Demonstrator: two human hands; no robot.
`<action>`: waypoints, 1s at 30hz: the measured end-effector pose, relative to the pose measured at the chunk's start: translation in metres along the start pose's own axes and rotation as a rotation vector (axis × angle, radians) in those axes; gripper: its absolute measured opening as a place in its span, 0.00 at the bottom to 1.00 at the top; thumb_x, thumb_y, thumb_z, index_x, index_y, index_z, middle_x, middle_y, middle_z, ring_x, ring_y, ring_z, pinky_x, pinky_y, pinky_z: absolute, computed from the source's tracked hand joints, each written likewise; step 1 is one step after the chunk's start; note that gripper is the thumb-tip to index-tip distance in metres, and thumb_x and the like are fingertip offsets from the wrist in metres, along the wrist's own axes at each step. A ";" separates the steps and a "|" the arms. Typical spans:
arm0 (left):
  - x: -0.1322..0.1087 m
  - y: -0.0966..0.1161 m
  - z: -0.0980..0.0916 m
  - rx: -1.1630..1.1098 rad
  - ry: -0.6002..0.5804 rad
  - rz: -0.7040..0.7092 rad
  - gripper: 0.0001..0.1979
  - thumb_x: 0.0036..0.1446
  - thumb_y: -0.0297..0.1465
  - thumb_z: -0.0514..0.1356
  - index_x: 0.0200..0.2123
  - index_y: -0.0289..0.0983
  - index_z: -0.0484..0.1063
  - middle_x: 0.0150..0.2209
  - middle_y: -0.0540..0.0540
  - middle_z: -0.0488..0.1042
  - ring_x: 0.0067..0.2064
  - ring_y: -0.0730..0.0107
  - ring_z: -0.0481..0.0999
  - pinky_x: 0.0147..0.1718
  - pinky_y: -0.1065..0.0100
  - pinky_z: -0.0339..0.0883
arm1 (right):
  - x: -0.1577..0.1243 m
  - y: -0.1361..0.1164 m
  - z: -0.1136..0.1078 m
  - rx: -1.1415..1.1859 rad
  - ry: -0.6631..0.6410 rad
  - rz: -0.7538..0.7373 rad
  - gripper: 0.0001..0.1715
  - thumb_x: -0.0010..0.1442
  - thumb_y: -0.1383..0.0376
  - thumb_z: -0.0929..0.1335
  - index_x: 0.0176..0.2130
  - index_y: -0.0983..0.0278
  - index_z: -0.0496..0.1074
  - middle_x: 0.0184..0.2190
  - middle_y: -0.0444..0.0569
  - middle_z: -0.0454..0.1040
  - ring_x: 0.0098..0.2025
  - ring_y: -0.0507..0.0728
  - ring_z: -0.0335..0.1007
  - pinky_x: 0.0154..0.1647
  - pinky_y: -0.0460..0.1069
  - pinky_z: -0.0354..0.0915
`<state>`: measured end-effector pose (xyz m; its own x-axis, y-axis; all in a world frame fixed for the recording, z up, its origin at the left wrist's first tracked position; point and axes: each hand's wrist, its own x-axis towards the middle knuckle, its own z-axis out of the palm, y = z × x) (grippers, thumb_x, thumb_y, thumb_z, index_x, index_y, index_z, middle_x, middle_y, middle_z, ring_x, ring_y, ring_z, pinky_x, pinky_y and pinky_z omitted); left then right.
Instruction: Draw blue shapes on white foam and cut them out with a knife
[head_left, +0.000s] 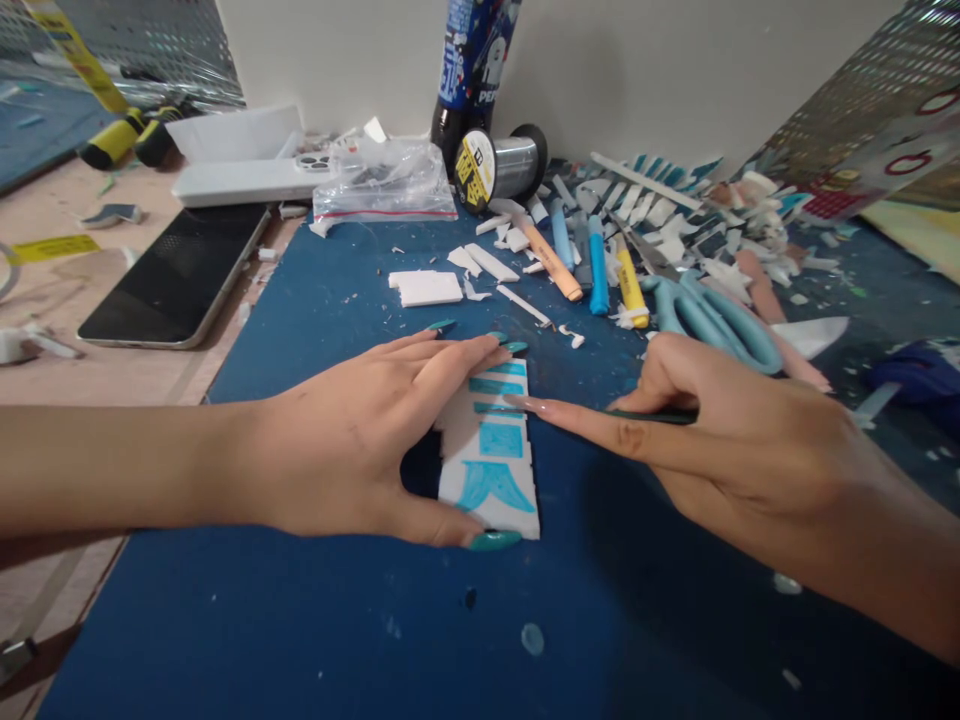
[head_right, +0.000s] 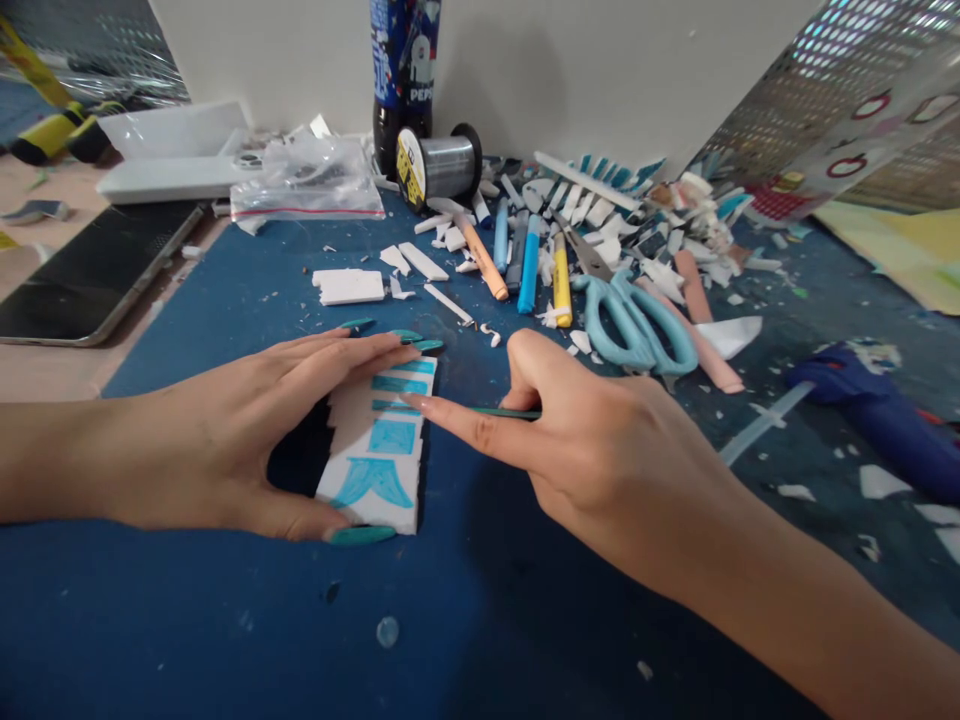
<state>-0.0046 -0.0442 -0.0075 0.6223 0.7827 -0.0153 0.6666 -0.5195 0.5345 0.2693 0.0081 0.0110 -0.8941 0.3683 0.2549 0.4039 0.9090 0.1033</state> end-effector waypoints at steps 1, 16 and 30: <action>0.000 0.000 0.000 -0.002 0.010 0.007 0.55 0.53 0.57 0.59 0.69 0.28 0.41 0.69 0.29 0.52 0.69 0.38 0.54 0.66 0.42 0.52 | 0.000 0.000 -0.001 0.003 -0.007 -0.002 0.37 0.64 0.77 0.57 0.61 0.41 0.63 0.31 0.43 0.56 0.22 0.49 0.53 0.17 0.43 0.48; 0.000 0.002 0.000 -0.010 0.011 0.012 0.55 0.53 0.58 0.59 0.70 0.28 0.40 0.70 0.30 0.52 0.70 0.39 0.53 0.65 0.45 0.54 | -0.002 -0.004 0.011 -0.035 0.028 0.004 0.36 0.66 0.74 0.55 0.62 0.41 0.60 0.33 0.44 0.56 0.22 0.49 0.54 0.19 0.44 0.50; -0.002 -0.003 0.001 -0.001 0.059 0.048 0.50 0.52 0.59 0.59 0.69 0.39 0.45 0.69 0.36 0.56 0.68 0.39 0.58 0.64 0.42 0.58 | 0.000 -0.007 0.004 -0.063 0.031 -0.039 0.35 0.61 0.77 0.55 0.59 0.48 0.66 0.31 0.43 0.52 0.19 0.49 0.41 0.18 0.43 0.43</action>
<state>-0.0072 -0.0443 -0.0099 0.6280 0.7759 0.0600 0.6363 -0.5564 0.5344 0.2655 0.0029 0.0066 -0.9033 0.3257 0.2793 0.3811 0.9081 0.1736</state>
